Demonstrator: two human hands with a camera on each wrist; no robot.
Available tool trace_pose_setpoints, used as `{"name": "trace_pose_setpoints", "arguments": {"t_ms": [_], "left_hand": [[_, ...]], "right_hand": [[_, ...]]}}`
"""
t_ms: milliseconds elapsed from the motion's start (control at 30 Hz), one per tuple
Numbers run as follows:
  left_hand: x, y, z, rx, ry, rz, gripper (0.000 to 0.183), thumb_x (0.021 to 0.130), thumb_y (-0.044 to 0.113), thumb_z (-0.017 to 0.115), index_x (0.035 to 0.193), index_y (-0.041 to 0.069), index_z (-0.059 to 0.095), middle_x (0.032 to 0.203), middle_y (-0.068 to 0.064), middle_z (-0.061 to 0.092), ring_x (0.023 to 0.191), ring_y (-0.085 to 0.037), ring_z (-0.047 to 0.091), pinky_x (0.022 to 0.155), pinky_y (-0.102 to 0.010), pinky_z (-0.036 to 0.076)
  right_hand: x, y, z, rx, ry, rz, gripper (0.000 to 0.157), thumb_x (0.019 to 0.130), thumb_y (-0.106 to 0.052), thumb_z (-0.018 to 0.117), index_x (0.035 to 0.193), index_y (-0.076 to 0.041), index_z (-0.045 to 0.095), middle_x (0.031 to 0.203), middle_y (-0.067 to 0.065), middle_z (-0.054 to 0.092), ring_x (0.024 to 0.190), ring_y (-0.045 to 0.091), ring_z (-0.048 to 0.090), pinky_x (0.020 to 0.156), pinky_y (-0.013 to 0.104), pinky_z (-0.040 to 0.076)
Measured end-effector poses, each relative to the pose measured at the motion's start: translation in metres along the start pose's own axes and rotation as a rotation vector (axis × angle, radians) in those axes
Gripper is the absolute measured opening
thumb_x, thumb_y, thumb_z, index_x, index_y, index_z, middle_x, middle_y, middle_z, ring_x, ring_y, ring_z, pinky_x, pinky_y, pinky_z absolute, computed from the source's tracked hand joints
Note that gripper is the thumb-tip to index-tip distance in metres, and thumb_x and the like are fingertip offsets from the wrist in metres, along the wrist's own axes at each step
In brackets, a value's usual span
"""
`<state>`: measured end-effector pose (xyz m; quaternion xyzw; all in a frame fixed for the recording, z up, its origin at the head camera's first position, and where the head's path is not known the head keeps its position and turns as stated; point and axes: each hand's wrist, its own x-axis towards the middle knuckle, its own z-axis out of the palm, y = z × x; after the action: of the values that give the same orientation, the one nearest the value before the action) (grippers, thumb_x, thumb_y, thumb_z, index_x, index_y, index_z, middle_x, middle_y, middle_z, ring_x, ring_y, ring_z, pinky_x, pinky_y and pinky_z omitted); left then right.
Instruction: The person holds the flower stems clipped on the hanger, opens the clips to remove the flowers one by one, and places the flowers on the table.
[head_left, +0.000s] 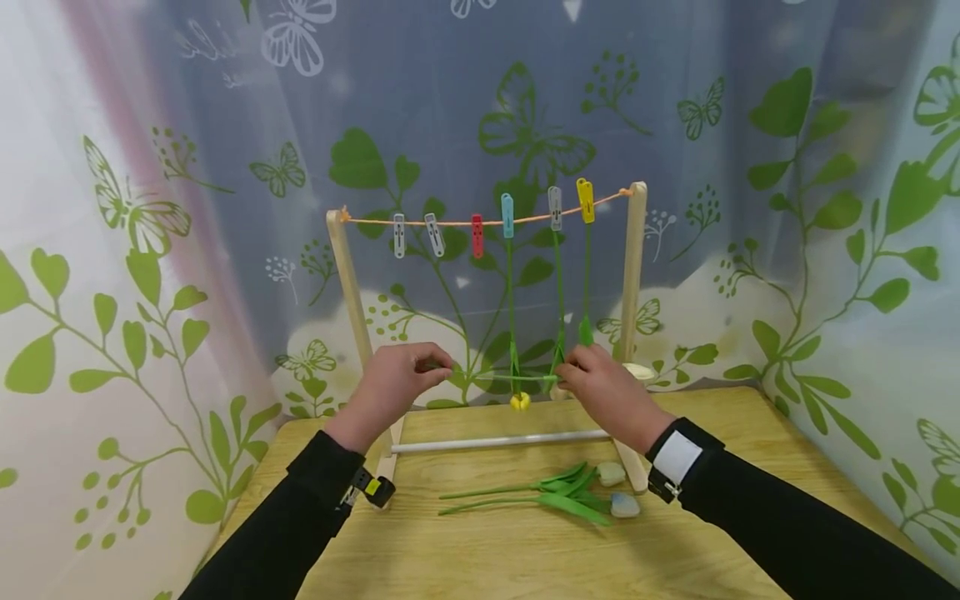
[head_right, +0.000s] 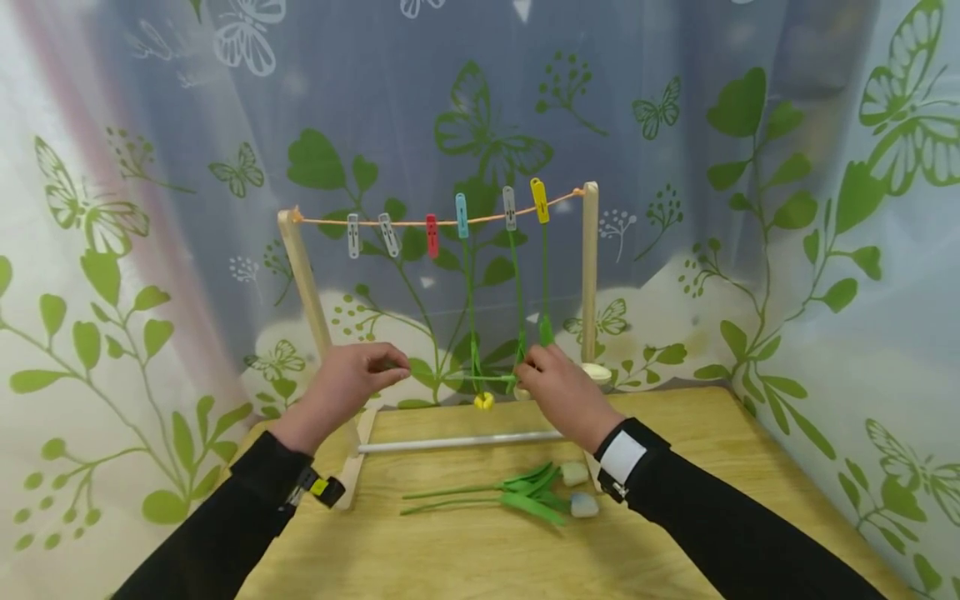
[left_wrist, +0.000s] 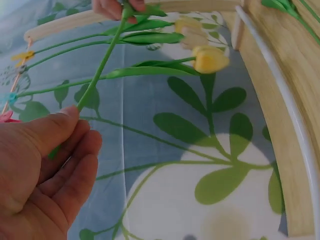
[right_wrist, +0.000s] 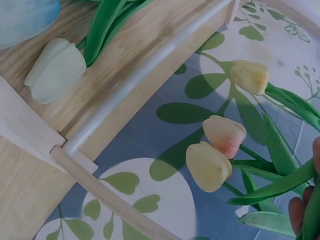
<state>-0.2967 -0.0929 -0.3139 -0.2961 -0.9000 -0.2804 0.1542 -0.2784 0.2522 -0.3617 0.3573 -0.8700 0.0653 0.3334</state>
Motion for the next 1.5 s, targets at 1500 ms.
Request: {"name": "trace_pose_setpoints", "arguments": {"t_ms": [1500], "left_hand": [[-0.029,-0.003,0.037,0.483,0.038,0.229,0.004,0.097,0.022,0.075,0.098,0.024,0.078,0.085,0.008,0.075,0.074,-0.008,0.071,0.064,-0.025,0.062]], "right_hand": [[-0.019,-0.019,0.028,-0.027,0.053,-0.036,0.031,0.09,0.005,0.078,0.115,-0.009,0.067,0.1,0.006,0.058,0.086,0.02,0.048,0.067,0.03,0.052]]}}
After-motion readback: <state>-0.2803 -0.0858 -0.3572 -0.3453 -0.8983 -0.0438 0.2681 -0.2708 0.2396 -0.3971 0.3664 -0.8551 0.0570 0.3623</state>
